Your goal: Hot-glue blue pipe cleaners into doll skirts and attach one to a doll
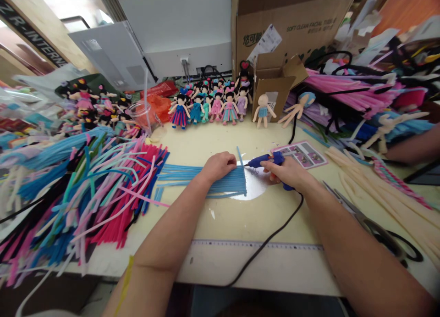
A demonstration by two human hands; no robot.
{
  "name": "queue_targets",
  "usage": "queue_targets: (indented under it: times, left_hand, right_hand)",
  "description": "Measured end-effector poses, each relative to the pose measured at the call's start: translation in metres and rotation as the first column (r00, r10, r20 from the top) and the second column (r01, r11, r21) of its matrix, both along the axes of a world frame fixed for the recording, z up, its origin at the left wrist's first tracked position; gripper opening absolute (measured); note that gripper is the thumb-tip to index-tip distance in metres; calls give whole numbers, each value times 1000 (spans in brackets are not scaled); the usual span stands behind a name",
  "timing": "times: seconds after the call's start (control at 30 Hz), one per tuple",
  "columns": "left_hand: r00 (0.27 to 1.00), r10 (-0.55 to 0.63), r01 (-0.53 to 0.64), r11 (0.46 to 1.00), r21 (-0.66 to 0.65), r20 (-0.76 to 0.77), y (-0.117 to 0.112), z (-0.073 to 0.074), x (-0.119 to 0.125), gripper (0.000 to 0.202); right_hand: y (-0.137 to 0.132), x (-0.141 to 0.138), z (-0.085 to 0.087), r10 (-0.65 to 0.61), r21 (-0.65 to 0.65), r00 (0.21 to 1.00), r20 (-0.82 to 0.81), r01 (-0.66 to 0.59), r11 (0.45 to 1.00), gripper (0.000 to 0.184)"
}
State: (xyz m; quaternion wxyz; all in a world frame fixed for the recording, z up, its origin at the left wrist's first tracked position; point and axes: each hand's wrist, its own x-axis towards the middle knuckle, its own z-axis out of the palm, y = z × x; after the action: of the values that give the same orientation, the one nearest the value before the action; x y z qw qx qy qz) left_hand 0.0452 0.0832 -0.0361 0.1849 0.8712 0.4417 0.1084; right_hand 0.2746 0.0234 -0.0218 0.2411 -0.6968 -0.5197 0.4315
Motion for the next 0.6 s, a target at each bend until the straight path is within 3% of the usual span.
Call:
queue_targets:
  times: [0.33,0.6]
  left_hand:
    - [1000,-2,2,1000,3,-2,0,-3,1,13]
    - [998,-3,4,1000,-11,58,0,-4,1,12]
  right_hand:
    - [0,1,-11,-4,-2,997,-78,3,1000,34]
    - [-1,-3,-4,17,-2,999,-29,-17,1000,30]
